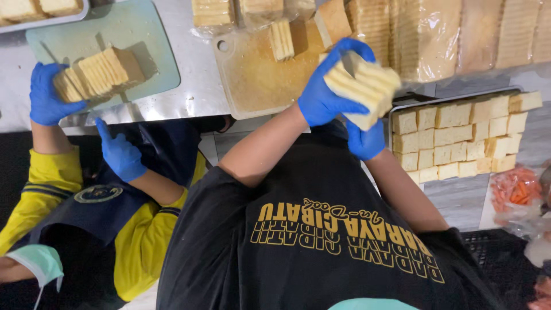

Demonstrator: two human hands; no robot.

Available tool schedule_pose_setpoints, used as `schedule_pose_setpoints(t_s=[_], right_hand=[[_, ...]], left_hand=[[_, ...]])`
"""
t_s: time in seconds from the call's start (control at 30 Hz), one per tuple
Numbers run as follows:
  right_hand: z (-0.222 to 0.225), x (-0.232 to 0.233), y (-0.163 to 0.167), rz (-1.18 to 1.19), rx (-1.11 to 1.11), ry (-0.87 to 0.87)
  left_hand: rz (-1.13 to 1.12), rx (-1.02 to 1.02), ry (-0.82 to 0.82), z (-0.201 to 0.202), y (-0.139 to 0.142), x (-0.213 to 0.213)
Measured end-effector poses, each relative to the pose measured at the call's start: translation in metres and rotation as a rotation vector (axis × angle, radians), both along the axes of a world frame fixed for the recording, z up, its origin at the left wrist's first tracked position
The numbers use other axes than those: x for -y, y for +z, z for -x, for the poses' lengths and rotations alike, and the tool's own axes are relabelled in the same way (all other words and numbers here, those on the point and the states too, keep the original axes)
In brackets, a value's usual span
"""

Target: The person cuts blocks of sponge cake into smaller pieces with a knife on a cutting board and arranges the pieces on trays. They then carry a tray of cake pieces across the room and wrap a large cake roll in yellow plastic wrap, pressing the wrap around it.

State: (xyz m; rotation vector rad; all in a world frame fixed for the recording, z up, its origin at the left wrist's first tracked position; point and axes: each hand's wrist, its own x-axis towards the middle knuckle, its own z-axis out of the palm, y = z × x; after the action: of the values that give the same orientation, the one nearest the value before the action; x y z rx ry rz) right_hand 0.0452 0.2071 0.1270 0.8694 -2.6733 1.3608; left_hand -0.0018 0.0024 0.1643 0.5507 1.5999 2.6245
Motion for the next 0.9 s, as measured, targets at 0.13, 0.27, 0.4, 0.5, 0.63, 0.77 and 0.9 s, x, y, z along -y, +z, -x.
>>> schedule_pose_setpoints(t_s=[0.13, 0.27, 0.4, 0.5, 0.63, 0.77, 0.9], right_hand=[[-0.006, -0.004, -0.020, -0.080, 0.199, 0.082], [-0.008, -0.009, -0.036, -0.218, 0.770, 0.005], [0.006, -0.045, -0.033, -0.310, 0.821, 0.203], [0.013, -0.066, -0.032, -0.294, 0.863, -0.026], [0.022, -0.040, -0.054, 0.085, 0.473, -0.356], [0.062, 0.011, -0.079, -0.052, 0.113, -0.116], [0.107, 0.043, -0.082, 0.197, 0.481, -0.349]], left_hand=[[-0.109, 0.105, 0.009, -0.005, -0.070, -0.006], [-0.309, 0.510, 0.311, 0.008, -0.143, 0.006], [-0.509, 0.789, 0.687, 0.012, -0.188, 0.060], [-0.387, 0.763, 0.781, -0.002, -0.201, 0.069], [-0.080, 0.702, 0.743, -0.006, -0.198, 0.022], [-0.086, 0.558, 0.390, 0.010, -0.178, -0.013], [0.553, 0.267, 0.679, 0.047, -0.157, 0.023]])
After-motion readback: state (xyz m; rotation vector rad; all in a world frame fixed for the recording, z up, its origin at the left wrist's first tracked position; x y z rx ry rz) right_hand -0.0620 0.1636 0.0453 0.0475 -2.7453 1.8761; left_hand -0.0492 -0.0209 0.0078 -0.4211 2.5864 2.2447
